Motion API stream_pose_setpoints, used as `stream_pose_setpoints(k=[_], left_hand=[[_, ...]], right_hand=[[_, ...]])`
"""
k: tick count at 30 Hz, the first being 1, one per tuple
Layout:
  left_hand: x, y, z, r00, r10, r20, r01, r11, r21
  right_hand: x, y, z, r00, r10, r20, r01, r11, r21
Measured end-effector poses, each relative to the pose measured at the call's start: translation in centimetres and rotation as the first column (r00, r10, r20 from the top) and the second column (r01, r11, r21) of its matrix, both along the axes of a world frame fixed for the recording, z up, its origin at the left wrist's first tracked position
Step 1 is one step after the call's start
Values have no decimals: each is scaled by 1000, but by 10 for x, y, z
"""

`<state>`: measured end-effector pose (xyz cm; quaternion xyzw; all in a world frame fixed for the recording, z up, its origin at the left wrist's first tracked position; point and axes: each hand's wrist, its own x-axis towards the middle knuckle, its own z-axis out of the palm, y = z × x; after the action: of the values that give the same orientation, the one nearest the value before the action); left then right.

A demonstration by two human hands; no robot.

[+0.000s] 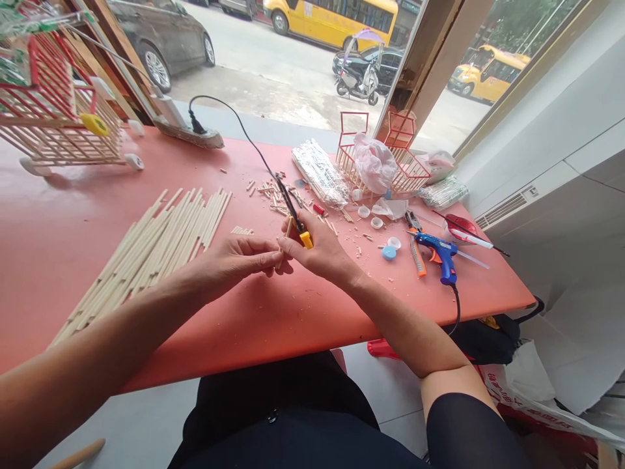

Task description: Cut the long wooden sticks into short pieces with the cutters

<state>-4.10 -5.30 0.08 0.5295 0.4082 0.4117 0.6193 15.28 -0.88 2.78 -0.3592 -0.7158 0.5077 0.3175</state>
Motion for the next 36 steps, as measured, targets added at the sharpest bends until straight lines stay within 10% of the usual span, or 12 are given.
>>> stream_pose_setpoints(k=[8,15,23,36], left_hand=[[0,-1,3,989,129,66,-124,989,-75],[-1,2,0,944,271,188,-235,953,-191],[6,3,-5,925,296,239,-256,949,-182],[-13,3,15,906,407,115,-420,899,125]], right_hand=[[4,7,-1,998,-49,48,42,989,142],[2,8,-12,977,-152,148,57,859,509],[-3,5,-28,971,-168,171,23,776,631],[10,11,-8,992,-94,-79,92,995,-34]])
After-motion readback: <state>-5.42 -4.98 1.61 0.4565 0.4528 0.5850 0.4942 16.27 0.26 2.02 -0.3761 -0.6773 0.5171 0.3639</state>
